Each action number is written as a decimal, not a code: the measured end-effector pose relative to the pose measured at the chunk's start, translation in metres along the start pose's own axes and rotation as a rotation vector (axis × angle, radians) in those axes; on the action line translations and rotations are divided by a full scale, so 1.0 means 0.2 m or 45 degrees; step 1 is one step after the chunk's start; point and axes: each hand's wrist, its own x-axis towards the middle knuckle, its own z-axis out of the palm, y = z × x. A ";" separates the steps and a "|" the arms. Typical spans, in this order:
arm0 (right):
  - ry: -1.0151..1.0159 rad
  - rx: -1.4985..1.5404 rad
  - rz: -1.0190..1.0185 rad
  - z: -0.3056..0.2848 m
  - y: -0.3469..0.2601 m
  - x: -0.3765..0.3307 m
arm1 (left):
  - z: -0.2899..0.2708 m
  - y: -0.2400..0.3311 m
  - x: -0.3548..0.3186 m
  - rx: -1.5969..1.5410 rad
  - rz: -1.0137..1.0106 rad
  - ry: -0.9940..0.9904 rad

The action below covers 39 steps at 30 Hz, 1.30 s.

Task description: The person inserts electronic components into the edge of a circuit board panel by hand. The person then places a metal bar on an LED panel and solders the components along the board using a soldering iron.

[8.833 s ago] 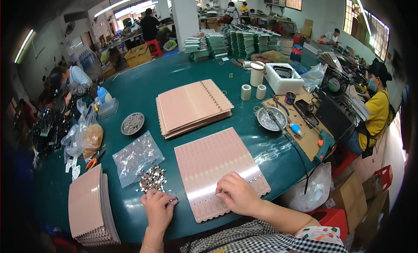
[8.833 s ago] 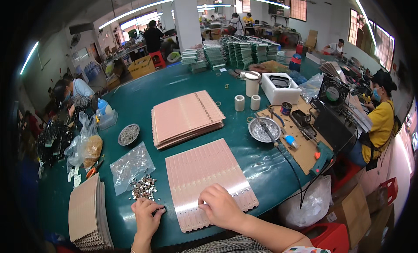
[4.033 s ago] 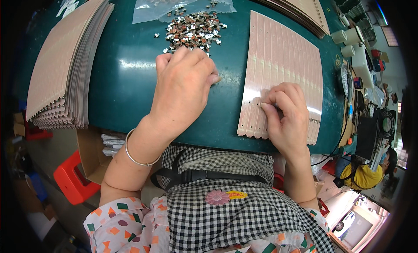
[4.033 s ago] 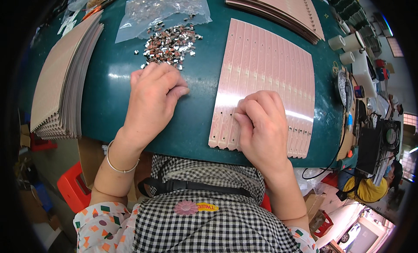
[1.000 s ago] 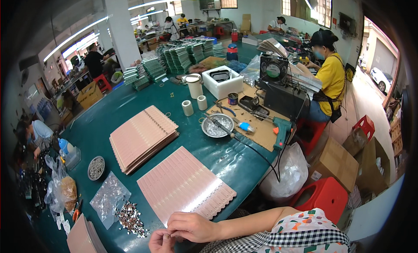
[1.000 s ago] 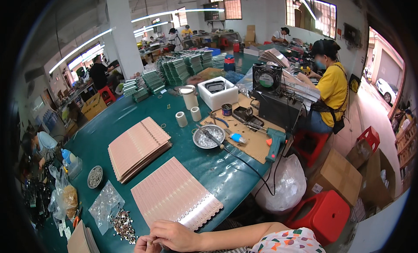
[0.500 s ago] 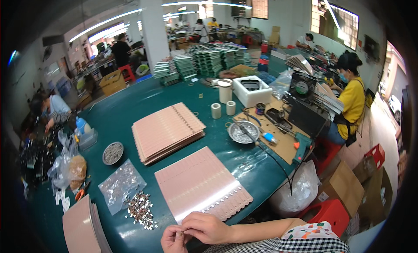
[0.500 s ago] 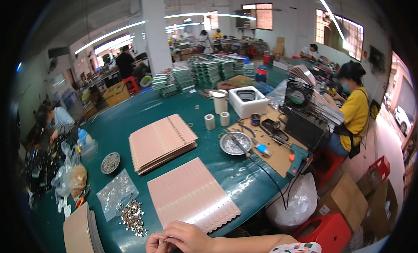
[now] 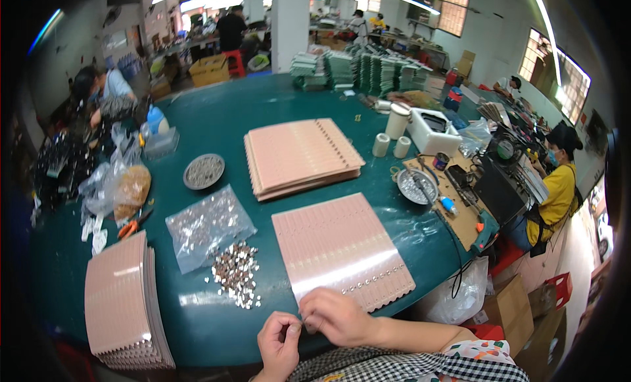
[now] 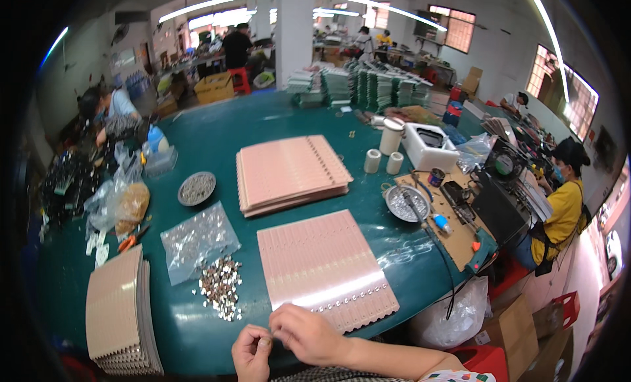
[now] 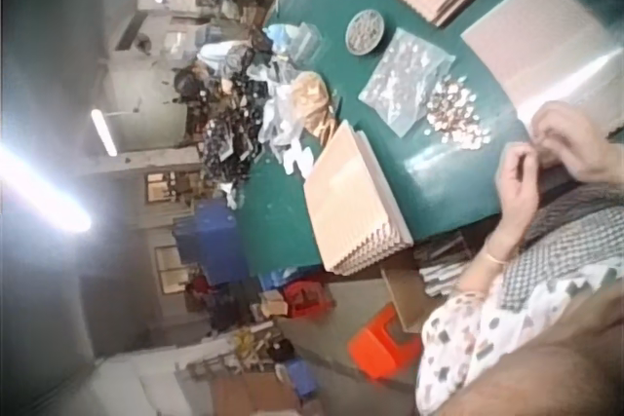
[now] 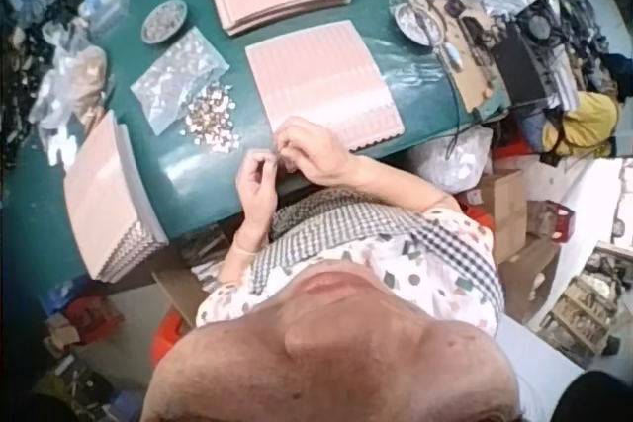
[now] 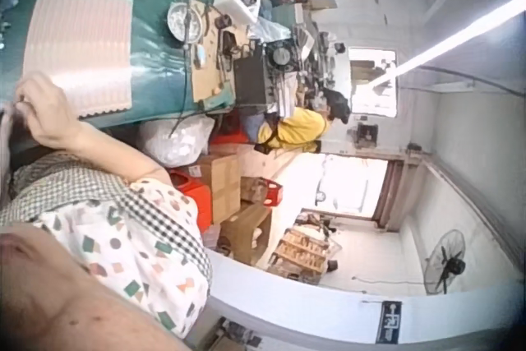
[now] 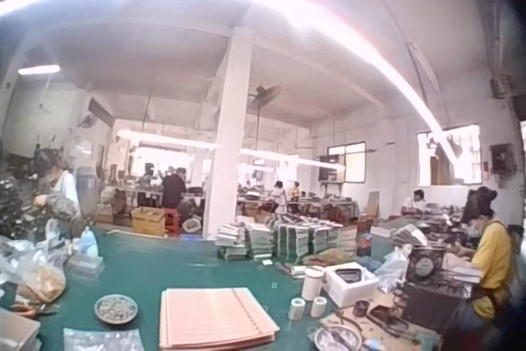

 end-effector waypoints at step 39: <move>-0.208 -0.855 0.072 0.06 0.13 0.12 | -0.12 -0.12 -0.02 0.749 0.652 -0.260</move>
